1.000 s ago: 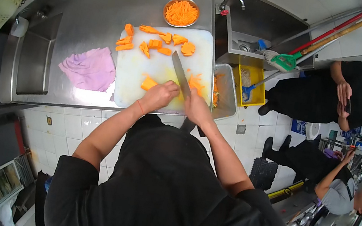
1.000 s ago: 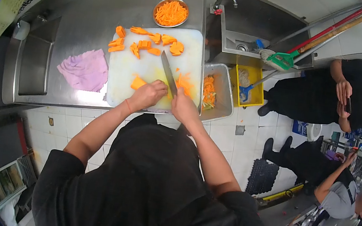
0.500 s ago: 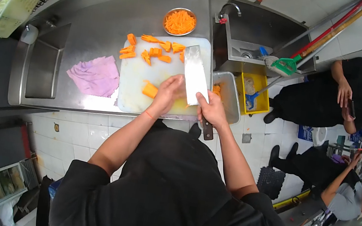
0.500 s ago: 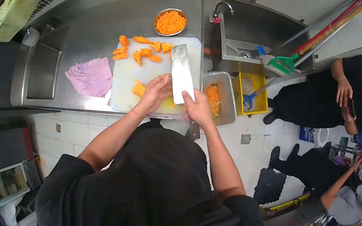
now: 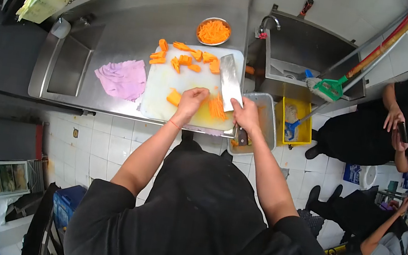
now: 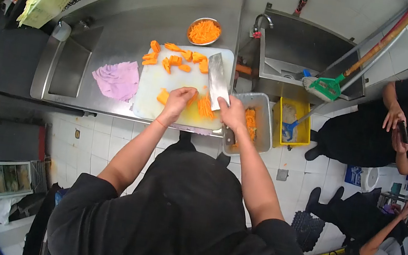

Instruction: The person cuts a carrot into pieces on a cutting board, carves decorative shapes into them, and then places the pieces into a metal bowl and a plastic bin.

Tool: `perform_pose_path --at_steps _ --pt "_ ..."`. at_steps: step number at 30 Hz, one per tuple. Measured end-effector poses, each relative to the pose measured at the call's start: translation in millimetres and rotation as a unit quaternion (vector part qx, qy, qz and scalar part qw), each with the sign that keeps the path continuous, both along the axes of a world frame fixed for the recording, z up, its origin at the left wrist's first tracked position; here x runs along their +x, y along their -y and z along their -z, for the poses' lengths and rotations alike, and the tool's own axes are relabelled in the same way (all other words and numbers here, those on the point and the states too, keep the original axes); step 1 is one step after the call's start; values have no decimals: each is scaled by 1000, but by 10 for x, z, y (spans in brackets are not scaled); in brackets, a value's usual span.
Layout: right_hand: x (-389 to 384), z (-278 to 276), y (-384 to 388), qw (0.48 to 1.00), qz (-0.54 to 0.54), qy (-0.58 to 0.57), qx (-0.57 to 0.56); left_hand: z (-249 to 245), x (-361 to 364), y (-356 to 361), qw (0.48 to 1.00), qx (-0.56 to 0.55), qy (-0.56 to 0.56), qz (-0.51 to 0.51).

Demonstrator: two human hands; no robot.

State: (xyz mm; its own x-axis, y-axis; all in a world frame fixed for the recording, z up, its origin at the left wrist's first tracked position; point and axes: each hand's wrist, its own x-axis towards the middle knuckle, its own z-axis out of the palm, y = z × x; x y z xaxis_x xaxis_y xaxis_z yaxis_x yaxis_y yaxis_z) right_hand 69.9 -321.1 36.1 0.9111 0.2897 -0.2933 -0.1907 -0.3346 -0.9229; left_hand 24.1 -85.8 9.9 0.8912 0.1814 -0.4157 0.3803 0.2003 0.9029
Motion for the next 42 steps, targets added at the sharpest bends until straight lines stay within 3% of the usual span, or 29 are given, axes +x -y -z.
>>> perform_pose_path --at_steps 1,5,7,8,10,14,16,17,19,20,22,23,25,27,29,31,33,35,38,42 --pt "-8 22 97 1000 0 -4 -1 -18 -12 21 985 165 1 59" --pt "32 12 426 1000 1 -23 8 64 -28 73 968 238 21 81" --pt "20 39 569 1000 2 -27 -2 -42 -114 170 861 457 190 112" --pt "-2 78 629 1000 0 -31 -2 -86 -166 246 861 457 192 111" --pt "-75 164 706 999 -2 -34 -4 -221 -241 435 738 634 175 150" --pt "-264 278 798 998 -12 -59 -7 -56 -136 549 743 628 147 181" --pt "-376 342 791 996 -18 -83 -2 144 -17 510 814 513 211 173" --pt "-422 390 787 996 -18 -82 -2 236 6 512 814 514 212 172" --pt "-507 393 752 996 -30 -80 -3 278 54 559 867 411 205 192" --pt "-540 394 738 996 -41 -83 3 303 44 589 867 411 206 192" --pt "-595 403 690 995 -47 -87 -6 229 -40 713 767 599 213 87" --pt "-616 409 656 994 -55 -91 -16 195 -33 774 766 599 215 89" --pt "-683 350 544 994 -59 -84 -25 197 -35 901 782 605 140 59" --pt "-747 256 424 994 -76 -74 -32 244 0 991 779 606 149 57" --pt "-806 241 301 992 -92 -80 -37 315 78 1027 826 546 142 2" --pt "-840 308 185 993 -105 -8 -46 303 98 1030 826 545 144 -7" --pt "-831 359 135 992 -109 -38 -44 350 91 980 870 463 162 -54" --pt "-827 384 78 995 -97 -2 11 259 155 915 872 456 170 -62" --pt "-628 24 -97 997 -76 11 -7 -14 379 785 872 436 218 -53" --pt "139 -186 -547 995 -31 66 -67 -422 1399 347 850 428 304 -53"
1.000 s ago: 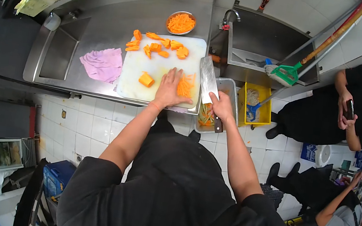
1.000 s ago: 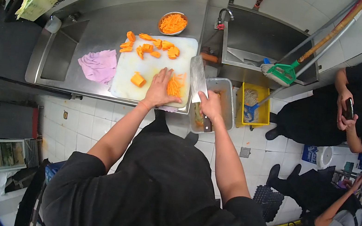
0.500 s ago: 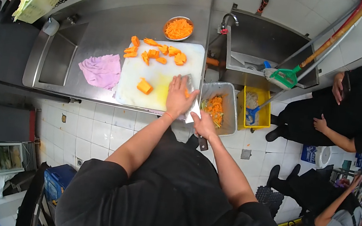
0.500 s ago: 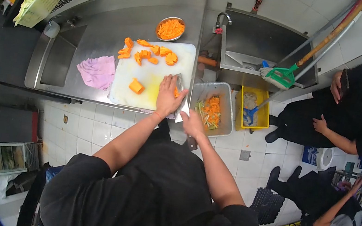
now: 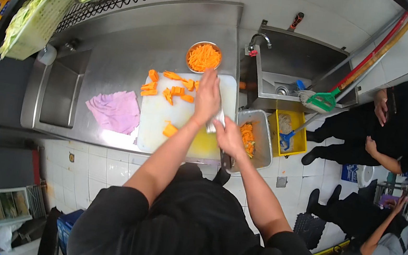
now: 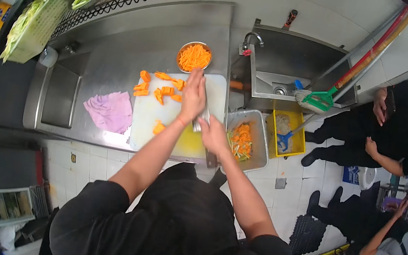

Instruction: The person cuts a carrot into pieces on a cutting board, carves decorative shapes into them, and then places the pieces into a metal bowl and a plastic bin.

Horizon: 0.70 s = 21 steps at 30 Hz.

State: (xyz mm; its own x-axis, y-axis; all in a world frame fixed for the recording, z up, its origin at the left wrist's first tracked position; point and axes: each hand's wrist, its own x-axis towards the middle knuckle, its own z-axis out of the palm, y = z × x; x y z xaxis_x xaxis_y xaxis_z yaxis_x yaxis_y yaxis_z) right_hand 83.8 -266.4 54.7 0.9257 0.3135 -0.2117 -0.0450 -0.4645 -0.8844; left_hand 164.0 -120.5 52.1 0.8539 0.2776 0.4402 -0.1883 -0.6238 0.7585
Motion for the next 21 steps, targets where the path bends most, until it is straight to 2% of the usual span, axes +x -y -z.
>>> perform_pose_path --at_steps 1,3,5,6,7,8,10,11,12,13,14,16,19,21 --pt "201 -149 -111 1000 9 0 -4 -11 316 -147 1000 -2 8 7" --pt "511 -517 -298 992 43 -110 42 92 916 -464 1000 -10 17 24" --pt "602 -494 -397 990 73 -109 47 288 1415 -766 997 -18 -68 39" --pt "547 -471 -400 990 79 -105 54 358 1571 -883 996 -21 -71 49" --pt "465 -436 -391 989 84 -103 60 424 1682 -976 991 78 -77 78" --pt "343 -351 -349 988 95 -110 56 534 1735 -1013 975 176 -83 106" --pt "-46 -155 -200 986 117 106 -60 405 1641 -989 970 211 -64 106" --pt "-231 -145 -128 985 129 91 -64 297 1590 -966 963 250 -34 94" --pt "-452 -202 -64 985 158 33 -69 284 1560 -966 961 248 -48 111" --pt "-640 -224 -5 980 184 -24 -73 294 1622 -981 951 292 -39 96" --pt "-798 -202 53 976 196 -25 -97 356 1689 -980 938 335 -28 79" --pt "-1057 -291 70 967 212 -28 -136 570 1726 -991 931 345 -70 100" --pt "-1333 -227 25 960 223 100 -136 613 1697 -1027 917 363 -116 117" --pt "-1429 -138 3 958 204 115 -165 458 1672 -1036 913 368 -126 122"
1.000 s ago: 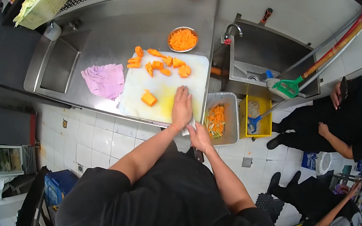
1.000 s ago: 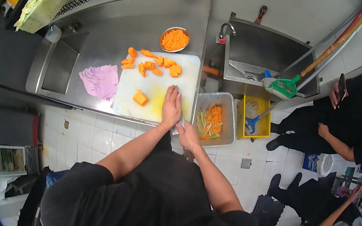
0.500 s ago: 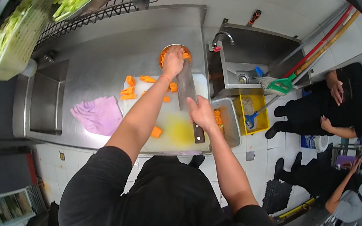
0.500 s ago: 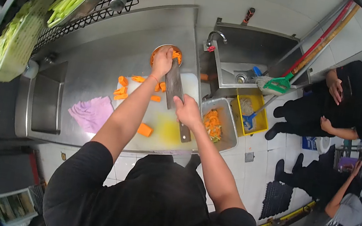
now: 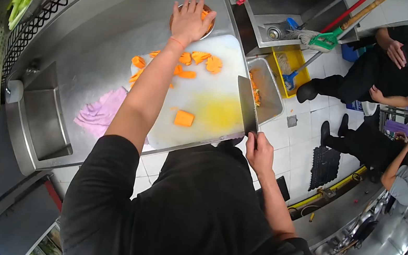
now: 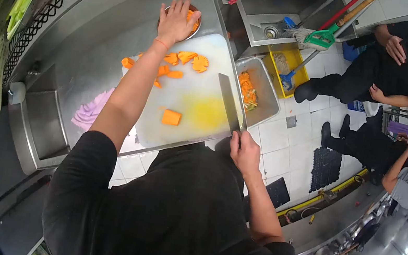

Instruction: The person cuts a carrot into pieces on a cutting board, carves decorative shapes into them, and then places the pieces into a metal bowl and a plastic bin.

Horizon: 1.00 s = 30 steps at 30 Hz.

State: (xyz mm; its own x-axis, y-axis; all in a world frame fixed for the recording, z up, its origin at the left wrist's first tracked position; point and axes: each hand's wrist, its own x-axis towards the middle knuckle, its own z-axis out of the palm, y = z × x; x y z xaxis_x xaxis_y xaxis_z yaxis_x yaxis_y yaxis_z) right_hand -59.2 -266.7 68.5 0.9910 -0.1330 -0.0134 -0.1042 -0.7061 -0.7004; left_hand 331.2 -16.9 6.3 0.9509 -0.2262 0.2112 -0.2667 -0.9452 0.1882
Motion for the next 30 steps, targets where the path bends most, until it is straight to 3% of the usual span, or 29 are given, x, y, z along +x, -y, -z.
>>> perform_pose_path --at_steps 2,4,6,8,10,12,14,15,17,18,21,22,24,25,27,28,30 --pt "-24 -26 -2 999 -19 10 -32 -258 -104 -23 999 -37 28 -18" --pt "49 -159 15 978 -83 -149 -122 -541 -308 -108 997 -27 78 -7" --pt "32 -87 65 983 -87 -123 -108 -722 -524 -203 991 -16 131 4" --pt "12 -105 119 972 -108 -167 -127 -781 -832 -341 974 -149 156 74" --pt "1 -98 209 974 -118 -155 -119 -868 -1268 -411 969 -239 43 37" --pt "11 -109 310 976 -130 -136 -112 -886 -1768 -474 972 -229 -57 -4" --pt "-79 -132 398 979 -128 -143 -63 -1033 -2267 -438 947 -169 -270 -41" --pt "-138 -112 458 979 -132 -140 -59 -938 -2519 -476 948 -164 -267 -46" --pt "-241 -42 592 973 -167 -156 19 -507 -2960 -584 979 38 -129 152" --pt "-282 4 630 973 -170 -153 23 -400 -3102 -544 980 43 -127 149" --pt "-344 325 605 940 -263 -170 132 -406 -3331 -369 978 -77 -184 -64" --pt "-321 276 526 940 -262 -169 136 -438 -3394 -295 978 -74 -185 -63" --pt "-215 169 369 863 -219 -376 257 -494 -3461 -130 930 -217 -199 -221" --pt "-188 309 363 864 -220 -372 257 -477 -3477 -53 931 -217 -195 -220" --pt "-172 679 309 947 -153 -201 199 -400 -3525 60 907 -246 -258 -224" --pt "-182 677 335 947 -154 -198 199 -311 -3562 64 908 -246 -255 -223" --pt "-179 661 478 997 -51 -15 60 -129 -3631 105 950 -231 -156 -138"
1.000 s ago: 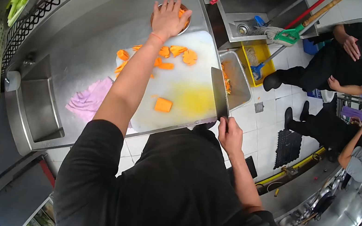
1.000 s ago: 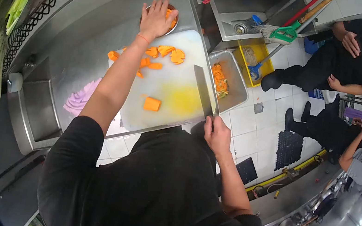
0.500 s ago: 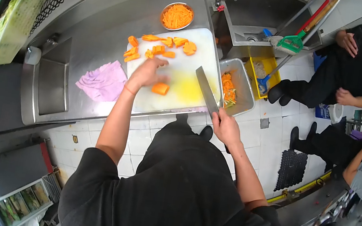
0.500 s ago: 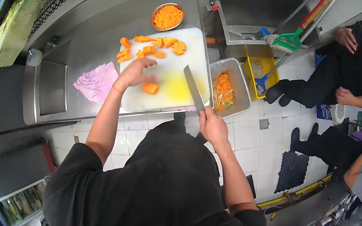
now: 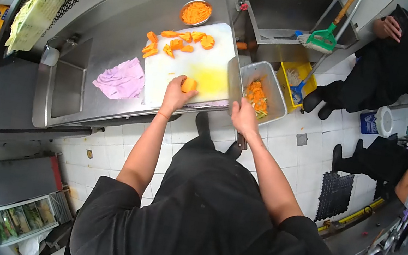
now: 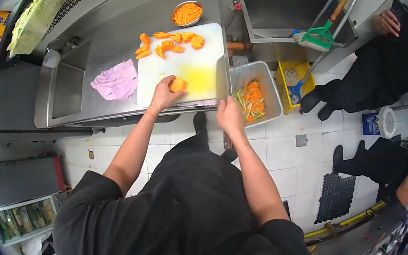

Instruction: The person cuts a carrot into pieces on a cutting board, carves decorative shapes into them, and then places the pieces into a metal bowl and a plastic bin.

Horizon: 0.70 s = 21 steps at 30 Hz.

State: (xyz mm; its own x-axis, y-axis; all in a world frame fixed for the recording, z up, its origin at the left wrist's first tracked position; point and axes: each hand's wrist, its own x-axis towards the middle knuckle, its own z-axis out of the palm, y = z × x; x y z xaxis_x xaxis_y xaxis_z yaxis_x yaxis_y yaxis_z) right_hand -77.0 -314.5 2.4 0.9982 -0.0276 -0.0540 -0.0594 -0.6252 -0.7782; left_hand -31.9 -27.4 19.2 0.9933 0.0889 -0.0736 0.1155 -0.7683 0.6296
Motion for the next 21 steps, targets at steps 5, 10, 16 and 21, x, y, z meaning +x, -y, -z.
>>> perform_pose_path --at_steps 5,10,16,21 --pt "-114 -735 197 996 -33 64 59 179 4 0 994 -39 56 89" --pt "-102 -778 -97 997 -67 19 -21 -38 132 62 982 -23 78 168" --pt "-112 -898 -415 964 -166 -110 -176 -66 222 7 978 -60 45 194" --pt "-181 -1296 -599 945 -193 -167 -204 -12 250 -45 972 -95 49 207"
